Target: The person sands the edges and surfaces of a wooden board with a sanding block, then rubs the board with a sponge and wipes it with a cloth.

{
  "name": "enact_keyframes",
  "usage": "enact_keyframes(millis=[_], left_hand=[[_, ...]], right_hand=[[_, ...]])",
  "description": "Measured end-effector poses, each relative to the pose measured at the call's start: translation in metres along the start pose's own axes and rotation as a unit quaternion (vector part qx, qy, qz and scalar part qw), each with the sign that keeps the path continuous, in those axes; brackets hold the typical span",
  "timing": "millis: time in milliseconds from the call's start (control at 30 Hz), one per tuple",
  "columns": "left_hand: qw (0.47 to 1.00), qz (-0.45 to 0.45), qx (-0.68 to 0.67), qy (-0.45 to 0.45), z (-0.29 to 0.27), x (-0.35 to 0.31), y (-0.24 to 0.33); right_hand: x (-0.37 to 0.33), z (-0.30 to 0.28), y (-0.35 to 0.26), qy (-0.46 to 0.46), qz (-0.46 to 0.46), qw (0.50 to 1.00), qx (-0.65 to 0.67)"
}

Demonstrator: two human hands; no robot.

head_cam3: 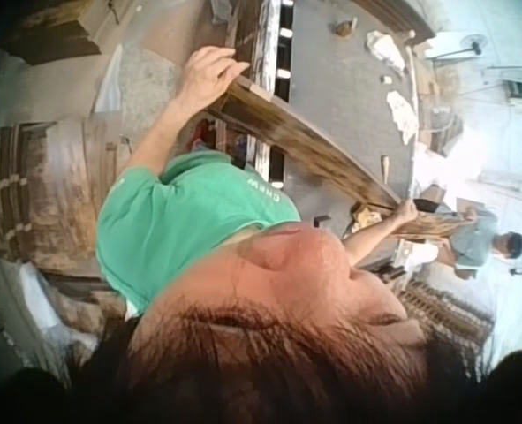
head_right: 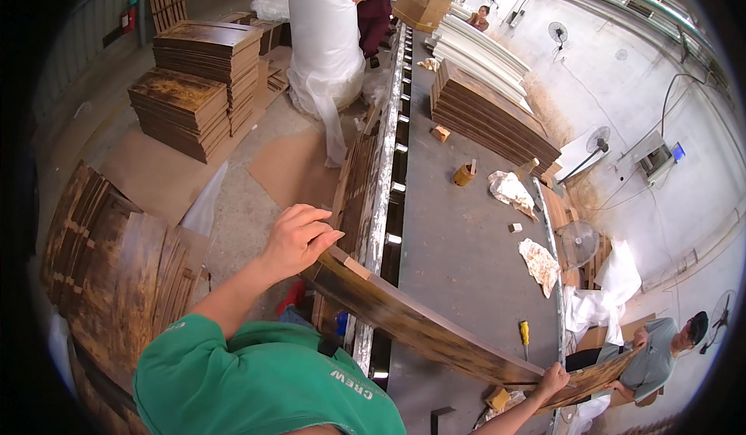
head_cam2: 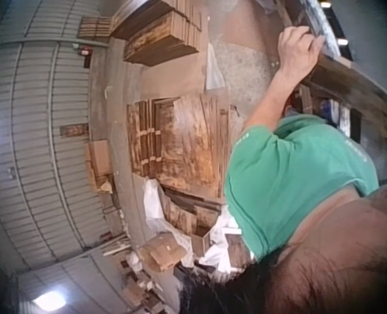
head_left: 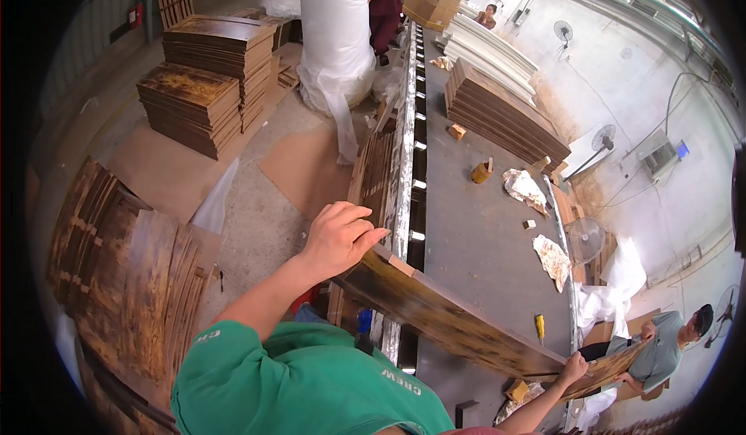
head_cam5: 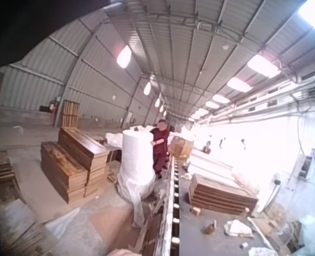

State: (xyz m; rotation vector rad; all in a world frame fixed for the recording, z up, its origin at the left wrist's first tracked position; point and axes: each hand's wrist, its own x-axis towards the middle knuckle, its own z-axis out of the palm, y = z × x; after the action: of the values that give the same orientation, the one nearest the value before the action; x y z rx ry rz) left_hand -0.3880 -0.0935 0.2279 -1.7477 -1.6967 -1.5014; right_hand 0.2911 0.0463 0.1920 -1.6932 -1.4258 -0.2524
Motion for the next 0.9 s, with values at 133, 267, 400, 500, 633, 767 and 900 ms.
enact_keyframes(millis=[133, 267, 400, 500, 633, 767, 900], left_hand=[[1.000, -0.003, -0.012, -0.005, -0.002, 0.000, 0.000], [1.000, -0.013, -0.015, -0.012, -0.002, 0.000, 0.002], [1.000, -0.015, -0.017, -0.013, -0.003, 0.000, 0.003], [1.000, -0.017, -0.016, -0.017, -0.003, 0.000, 0.003], [1.000, -0.016, -0.014, -0.011, -0.003, 0.000, 0.003], [1.000, -0.018, -0.011, -0.011, -0.003, 0.000, 0.004], [1.000, -0.020, -0.014, -0.013, -0.002, 0.000, 0.004]], right_hand=[[0.002, -0.003, 0.001, -0.007, 0.048, 0.999, 0.025], [0.003, -0.003, -0.002, -0.029, 0.071, 0.995, 0.067], [0.001, 0.000, -0.006, 0.004, 0.052, 0.991, 0.122], [0.002, 0.000, -0.006, 0.005, 0.039, 0.991, 0.129], [0.003, 0.001, 0.000, -0.013, 0.053, 0.994, 0.096], [0.004, 0.000, -0.003, -0.013, 0.017, 0.997, 0.074], [0.005, -0.001, 0.008, -0.013, 0.065, 0.997, 0.043]])
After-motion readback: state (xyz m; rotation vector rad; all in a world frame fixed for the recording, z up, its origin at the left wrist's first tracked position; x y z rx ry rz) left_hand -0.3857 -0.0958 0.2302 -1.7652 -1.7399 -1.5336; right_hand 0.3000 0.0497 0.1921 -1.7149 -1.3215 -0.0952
